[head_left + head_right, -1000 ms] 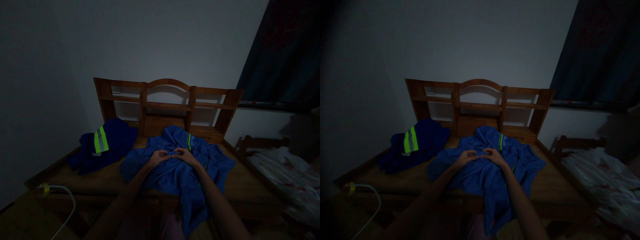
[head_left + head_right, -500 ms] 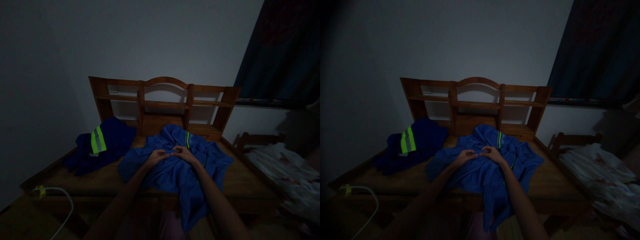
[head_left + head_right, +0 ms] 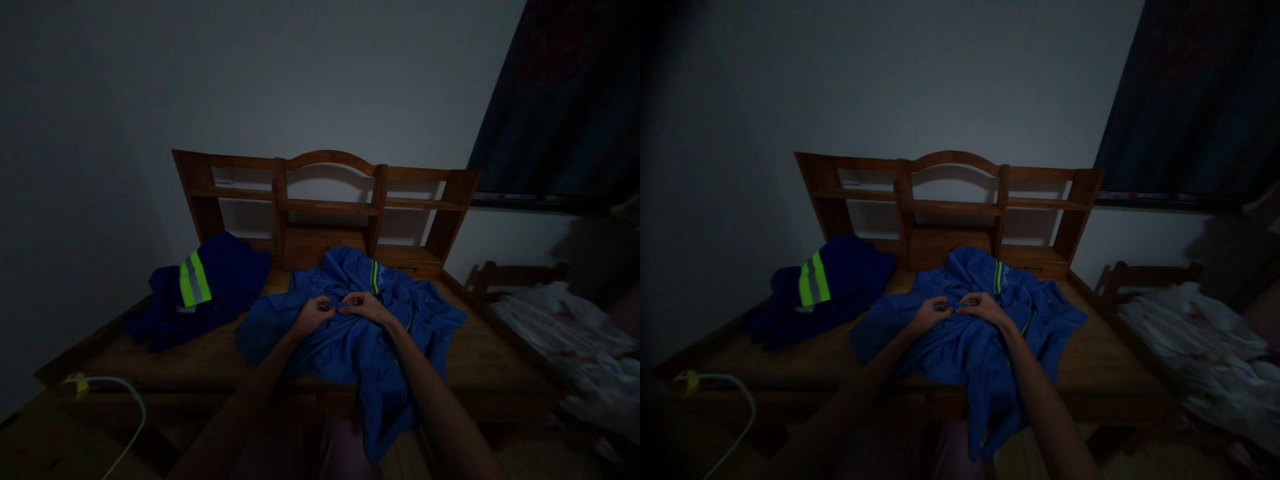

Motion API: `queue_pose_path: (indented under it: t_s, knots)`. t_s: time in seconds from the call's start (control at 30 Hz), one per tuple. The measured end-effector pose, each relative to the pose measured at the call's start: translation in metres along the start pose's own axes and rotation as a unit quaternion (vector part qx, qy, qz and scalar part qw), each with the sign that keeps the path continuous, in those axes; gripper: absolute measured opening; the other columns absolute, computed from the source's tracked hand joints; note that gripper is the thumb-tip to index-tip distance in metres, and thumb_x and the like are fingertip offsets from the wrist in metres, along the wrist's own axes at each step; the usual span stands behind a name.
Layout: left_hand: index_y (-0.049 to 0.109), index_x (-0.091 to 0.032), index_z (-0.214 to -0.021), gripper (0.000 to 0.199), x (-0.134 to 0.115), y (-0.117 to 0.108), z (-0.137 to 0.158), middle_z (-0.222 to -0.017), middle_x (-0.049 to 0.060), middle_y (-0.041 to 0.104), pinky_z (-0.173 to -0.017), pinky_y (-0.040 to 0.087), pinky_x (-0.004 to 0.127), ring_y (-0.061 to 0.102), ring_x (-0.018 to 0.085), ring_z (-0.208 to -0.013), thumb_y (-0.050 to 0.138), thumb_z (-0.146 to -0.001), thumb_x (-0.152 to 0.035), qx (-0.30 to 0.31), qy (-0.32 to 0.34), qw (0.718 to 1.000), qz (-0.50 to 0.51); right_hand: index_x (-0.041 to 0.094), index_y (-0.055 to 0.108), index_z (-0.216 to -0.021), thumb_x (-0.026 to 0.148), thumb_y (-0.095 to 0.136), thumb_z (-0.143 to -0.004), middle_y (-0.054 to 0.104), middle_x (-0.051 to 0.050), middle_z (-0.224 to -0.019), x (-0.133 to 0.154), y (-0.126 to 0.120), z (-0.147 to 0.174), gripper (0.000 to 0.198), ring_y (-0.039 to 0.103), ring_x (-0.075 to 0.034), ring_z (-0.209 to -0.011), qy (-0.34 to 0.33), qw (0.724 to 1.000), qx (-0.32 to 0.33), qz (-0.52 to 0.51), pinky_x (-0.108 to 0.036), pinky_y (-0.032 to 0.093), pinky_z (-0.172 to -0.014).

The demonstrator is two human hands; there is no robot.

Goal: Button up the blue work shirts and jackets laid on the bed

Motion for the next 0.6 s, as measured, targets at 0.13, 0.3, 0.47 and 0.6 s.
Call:
queue_pose_path:
  t_s: [0.13, 0.3, 0.47, 0.6]
  knots:
    - [0.063, -0.012, -0.082, 0.022, -0.001, 0.002, 0.001, -0.08, 0.003, 0.064, -0.077, 0.044, 0.027, 0.058, 0.015, -0.078, 0.067, -0.068, -0.028, 0.01, 0.01, 1.0, 0.001, 0.014, 0.067, -0.085, 0.043, 0.076, -0.059, 0.059, 0.002, -0.068, -0.001, 0.003, 0.0, 0.04, 0.053, -0.011, -0.063, -0.003, 1.0, 0.006, 0.009, -0.022, 0.039, -0.06]
    - [0.065, -0.013, -0.086, 0.027, -0.007, 0.003, 0.006, -0.082, 0.004, 0.066, -0.075, 0.046, 0.027, 0.06, 0.015, -0.076, 0.068, -0.07, -0.033, 0.046, 0.007, 0.998, 0.031, 0.015, 0.062, -0.088, 0.046, 0.075, -0.059, 0.057, 0.002, -0.071, -0.009, 0.0, -0.004, 0.044, 0.053, -0.011, -0.065, -0.021, 0.999, -0.03, 0.023, -0.022, 0.04, -0.061]
    - [0.067, -0.013, -0.08, 0.022, -0.009, 0.002, 0.005, -0.078, 0.001, 0.065, -0.075, 0.042, 0.023, 0.057, 0.014, -0.076, 0.074, -0.06, -0.02, 0.019, -0.064, 0.981, 0.179, 0.016, 0.058, -0.086, 0.046, 0.075, -0.061, 0.051, 0.005, -0.068, -0.011, 0.002, -0.006, 0.042, 0.05, -0.01, -0.064, -0.038, 0.996, -0.068, 0.054, -0.02, 0.039, -0.059]
    - [0.063, -0.013, -0.065, 0.006, -0.008, -0.002, 0.001, -0.059, -0.002, 0.057, -0.058, 0.04, 0.021, 0.052, 0.011, -0.059, 0.065, -0.059, -0.015, -0.012, -0.11, 0.958, 0.263, 0.018, 0.055, -0.09, 0.053, 0.069, -0.067, 0.057, 0.001, -0.08, 0.009, 0.022, -0.001, 0.045, 0.055, -0.013, -0.07, -0.089, 0.978, -0.114, 0.149, -0.024, 0.044, -0.064]
Point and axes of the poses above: each hand's wrist, its own z-axis away from the middle knuckle, its own y-axis out of the palm, x = y × z, the point moved 2 cm from there along -z, towards the middle knuckle
